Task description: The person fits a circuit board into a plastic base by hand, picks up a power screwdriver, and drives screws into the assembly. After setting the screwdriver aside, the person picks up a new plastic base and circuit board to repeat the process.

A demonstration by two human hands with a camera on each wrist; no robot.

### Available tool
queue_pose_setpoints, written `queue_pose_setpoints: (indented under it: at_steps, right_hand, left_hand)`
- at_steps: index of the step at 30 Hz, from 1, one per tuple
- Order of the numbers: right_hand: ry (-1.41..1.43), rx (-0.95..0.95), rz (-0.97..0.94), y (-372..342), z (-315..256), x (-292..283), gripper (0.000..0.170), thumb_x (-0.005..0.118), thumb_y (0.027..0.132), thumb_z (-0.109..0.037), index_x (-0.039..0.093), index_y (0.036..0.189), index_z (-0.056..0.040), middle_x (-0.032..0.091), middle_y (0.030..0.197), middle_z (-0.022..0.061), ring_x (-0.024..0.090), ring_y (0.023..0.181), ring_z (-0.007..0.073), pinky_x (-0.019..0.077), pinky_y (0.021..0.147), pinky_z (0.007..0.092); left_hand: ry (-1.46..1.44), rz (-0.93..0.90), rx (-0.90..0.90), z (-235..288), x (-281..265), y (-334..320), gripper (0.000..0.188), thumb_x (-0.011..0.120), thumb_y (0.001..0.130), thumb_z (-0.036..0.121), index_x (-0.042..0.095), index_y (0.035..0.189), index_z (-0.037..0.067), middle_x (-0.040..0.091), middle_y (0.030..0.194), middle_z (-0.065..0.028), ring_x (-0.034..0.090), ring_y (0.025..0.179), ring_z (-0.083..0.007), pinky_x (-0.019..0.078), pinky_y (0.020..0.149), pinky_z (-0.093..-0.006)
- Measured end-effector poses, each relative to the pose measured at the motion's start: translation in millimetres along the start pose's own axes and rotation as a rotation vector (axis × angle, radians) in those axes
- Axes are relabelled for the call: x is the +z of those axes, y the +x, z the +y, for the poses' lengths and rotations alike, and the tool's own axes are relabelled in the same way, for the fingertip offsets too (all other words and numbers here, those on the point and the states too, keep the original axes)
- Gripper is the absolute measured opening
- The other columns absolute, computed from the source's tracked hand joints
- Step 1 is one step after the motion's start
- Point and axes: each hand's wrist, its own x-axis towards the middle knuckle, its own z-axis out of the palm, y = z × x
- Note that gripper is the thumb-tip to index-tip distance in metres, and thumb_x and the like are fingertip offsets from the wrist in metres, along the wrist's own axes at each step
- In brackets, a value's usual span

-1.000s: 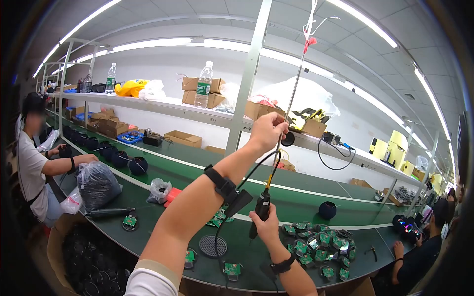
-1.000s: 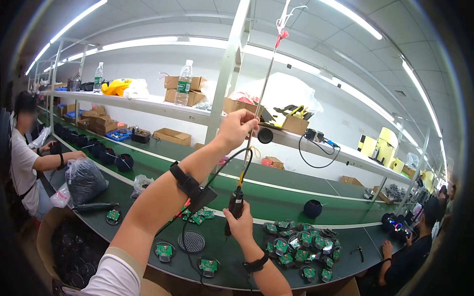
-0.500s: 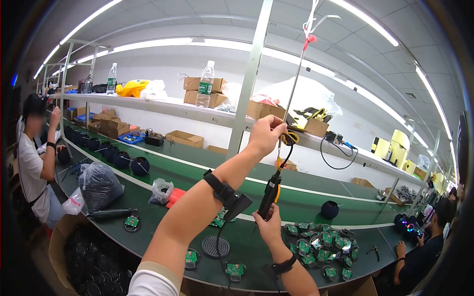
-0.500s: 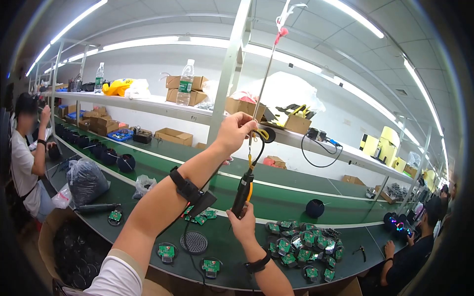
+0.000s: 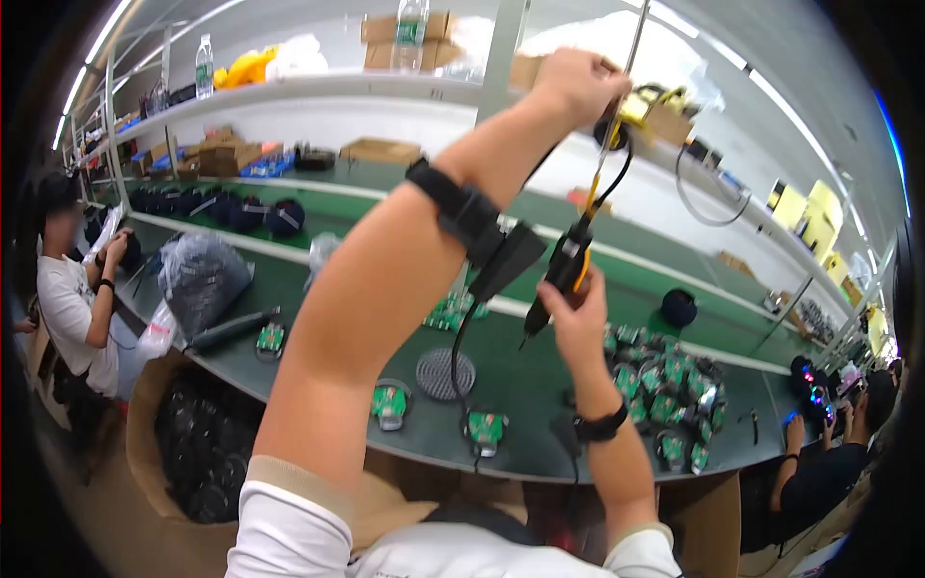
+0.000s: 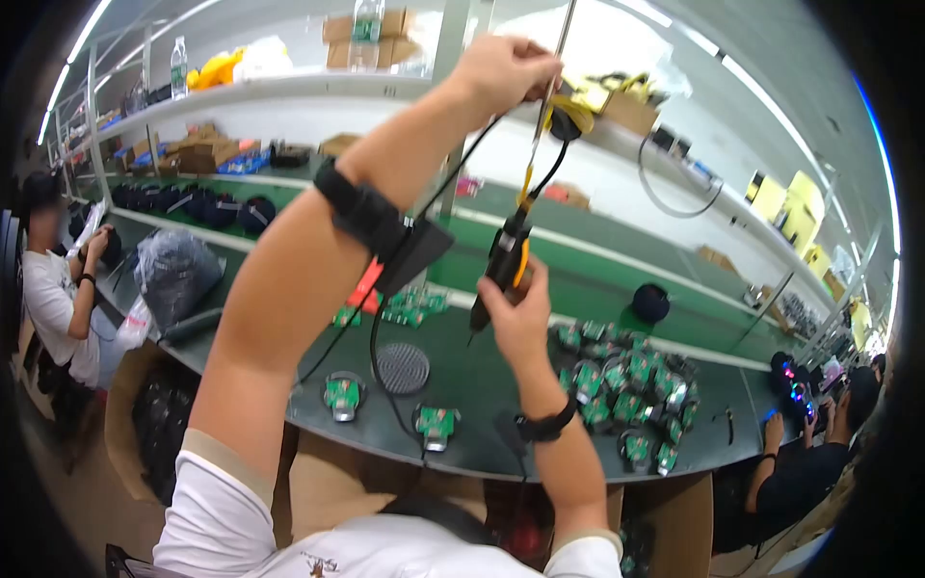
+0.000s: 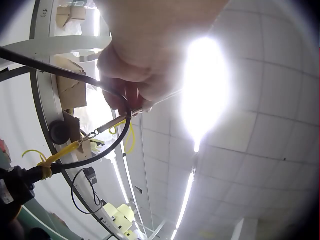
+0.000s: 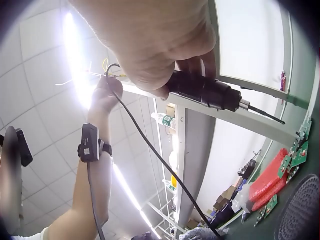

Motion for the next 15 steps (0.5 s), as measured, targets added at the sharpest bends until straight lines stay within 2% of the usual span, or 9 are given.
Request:
queue_pose_setpoints:
  at_steps: [1, 2, 3, 5, 9, 11, 15]
  right_hand:
    - [-0.004, -0.02, -0.007, 1.6, 1.5, -1.0, 0.063, 0.079, 0.092, -0.006, 0.042, 0.144, 0.0013, 0.071, 0.113, 0.0124, 0.07, 0.1, 0.017, 0.0583, 0.088, 0.0333]
    - [0.006, -0.003, -0.006, 2.1, 0.9, -1.2, 0.064, 0.079, 0.092, -0.006, 0.042, 0.144, 0.0019, 0.071, 0.113, 0.0129, 0.071, 0.101, 0.0173, 0.0582, 0.089, 0.0334]
    - [0.015, 0.013, -0.002, 1.8, 0.9, -1.5, 0.064, 0.079, 0.092, -0.007, 0.042, 0.143, 0.0025, 0.072, 0.114, 0.0134, 0.071, 0.102, 0.0177, 0.0582, 0.09, 0.0335]
    - [0.043, -0.005, -0.019, 2.8, 6.0, -3.0, 0.063, 0.079, 0.093, -0.007, 0.042, 0.143, 0.0033, 0.072, 0.116, 0.0147, 0.072, 0.105, 0.0189, 0.0583, 0.092, 0.0338]
    - [0.039, 0.031, -0.044, -2.6, 9.9, -3.6, 0.06, 0.08, 0.093, -0.008, 0.045, 0.14, 0.0032, 0.072, 0.115, 0.0146, 0.072, 0.105, 0.0196, 0.0584, 0.094, 0.0339]
    - [0.021, 0.058, -0.065, -8.0, 17.0, -3.6, 0.059, 0.081, 0.093, -0.008, 0.046, 0.139, 0.003, 0.072, 0.115, 0.0145, 0.072, 0.105, 0.0197, 0.0582, 0.095, 0.0342]
    - [-0.006, 0.076, -0.122, -17.4, 33.7, 0.5, 0.058, 0.081, 0.092, -0.008, 0.048, 0.138, 0.0022, 0.072, 0.114, 0.014, 0.071, 0.107, 0.0197, 0.0574, 0.096, 0.035]
  left_hand:
    - [-0.029, 0.0, 0.006, -0.3, 0.7, -0.8, 0.023, 0.08, 0.087, 0.02, 0.081, 0.101, 0.001, 0.08, 0.086, -0.0087, 0.074, 0.071, -0.0132, 0.0603, 0.07, -0.0276]
    - [0.013, -0.023, -0.048, 15.9, 0.1, -12.2, 0.018, 0.073, 0.098, 0.012, 0.073, 0.105, -0.004, 0.077, 0.093, -0.0099, 0.071, 0.08, -0.0125, 0.0589, 0.074, -0.029]
    - [0.233, -0.08, -0.066, 19.7, -9.1, -7.2, 0.034, 0.077, 0.096, 0.029, 0.076, 0.117, 0.002, 0.079, 0.099, -0.0104, 0.074, 0.084, -0.0225, 0.0597, 0.079, -0.0356]
    - [0.072, -0.055, -0.066, 19.6, -7.8, -16.5, 0.025, 0.073, 0.099, 0.019, 0.076, 0.113, -0.002, 0.079, 0.093, -0.0123, 0.074, 0.085, -0.0211, 0.0586, 0.077, -0.0344]
    - [0.099, -0.075, -0.09, 9.0, -12.8, -38.5, 0.022, 0.073, 0.099, 0.017, 0.076, 0.107, -0.004, 0.078, 0.091, -0.0127, 0.073, 0.081, -0.0198, 0.0581, 0.074, -0.0329]
    - [0.217, -0.071, 0.042, -3.0, -17.8, -55.6, 0.022, 0.074, 0.098, 0.017, 0.076, 0.104, -0.004, 0.077, 0.089, -0.0127, 0.073, 0.079, -0.0184, 0.0581, 0.072, -0.0322]
    - [0.055, -0.065, -0.076, -24.0, -17.9, -80.9, 0.021, 0.074, 0.098, 0.017, 0.076, 0.103, -0.004, 0.077, 0.088, -0.0122, 0.072, 0.077, -0.0173, 0.0577, 0.068, -0.0317]
